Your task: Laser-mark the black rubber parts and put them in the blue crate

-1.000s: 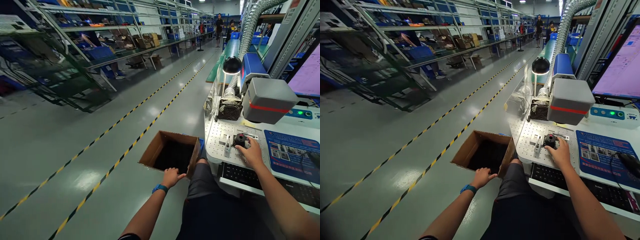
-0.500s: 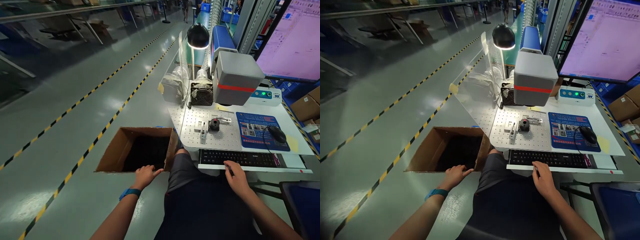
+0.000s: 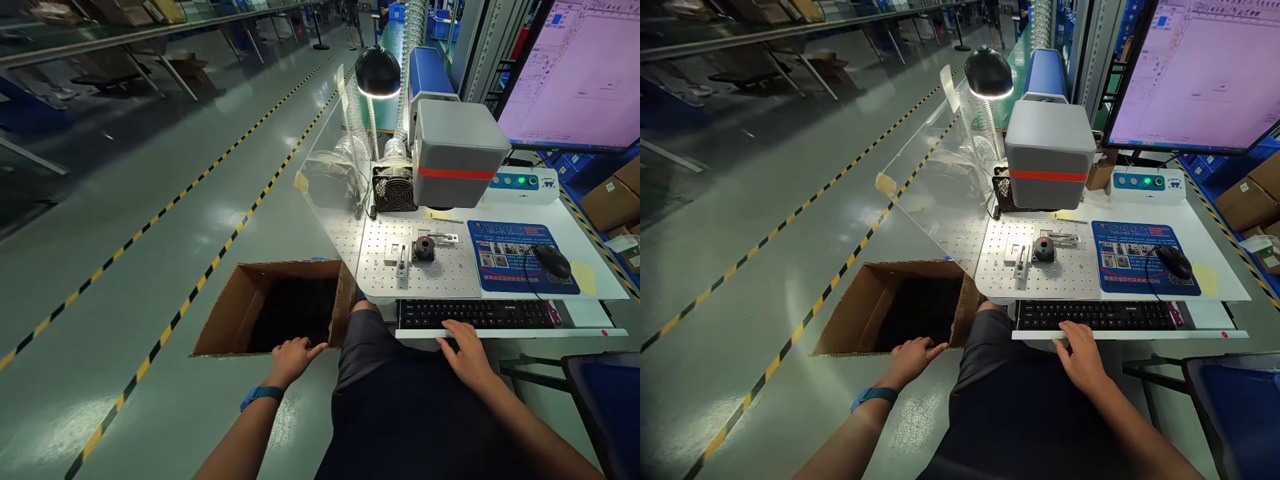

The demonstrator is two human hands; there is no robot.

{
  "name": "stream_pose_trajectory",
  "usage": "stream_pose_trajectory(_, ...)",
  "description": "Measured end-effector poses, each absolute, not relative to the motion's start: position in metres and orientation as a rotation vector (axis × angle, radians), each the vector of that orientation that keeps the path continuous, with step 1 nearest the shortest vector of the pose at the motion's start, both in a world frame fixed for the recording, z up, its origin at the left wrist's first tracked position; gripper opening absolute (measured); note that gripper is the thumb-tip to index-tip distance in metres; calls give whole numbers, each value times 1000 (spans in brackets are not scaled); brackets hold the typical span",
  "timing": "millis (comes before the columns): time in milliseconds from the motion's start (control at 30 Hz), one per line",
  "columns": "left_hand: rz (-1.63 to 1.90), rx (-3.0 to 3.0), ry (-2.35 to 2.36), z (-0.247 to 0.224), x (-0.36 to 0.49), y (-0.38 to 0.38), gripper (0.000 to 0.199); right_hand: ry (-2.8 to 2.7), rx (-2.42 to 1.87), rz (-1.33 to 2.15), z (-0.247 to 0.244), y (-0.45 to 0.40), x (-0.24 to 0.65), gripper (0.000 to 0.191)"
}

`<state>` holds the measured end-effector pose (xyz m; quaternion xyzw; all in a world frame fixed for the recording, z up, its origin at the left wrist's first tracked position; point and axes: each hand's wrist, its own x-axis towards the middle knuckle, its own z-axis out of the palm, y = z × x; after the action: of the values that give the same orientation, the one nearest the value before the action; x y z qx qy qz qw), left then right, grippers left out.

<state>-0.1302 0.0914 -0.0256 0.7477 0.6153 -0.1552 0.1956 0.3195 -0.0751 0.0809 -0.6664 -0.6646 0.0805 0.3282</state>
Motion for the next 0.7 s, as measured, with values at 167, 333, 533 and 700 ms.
stream_pose_trajectory(167,-431,2094,1742,-29,-131,92,75,-1752,-1724,204,80,-74,319,34)
stream_pose_trajectory(333,-417,2098,1737,-29,-132,92,73,-1745,-1739,223,82,-73,318,34)
stream_pose_trajectory(533,-433,2103,1742,-24,-130,91,71,-1729,-1745,256,93,-70,322,34)
stream_pose_trajectory(700,-438,2115,1737,-18,-129,91,71,-1666,-1782,207,110,-50,336,33)
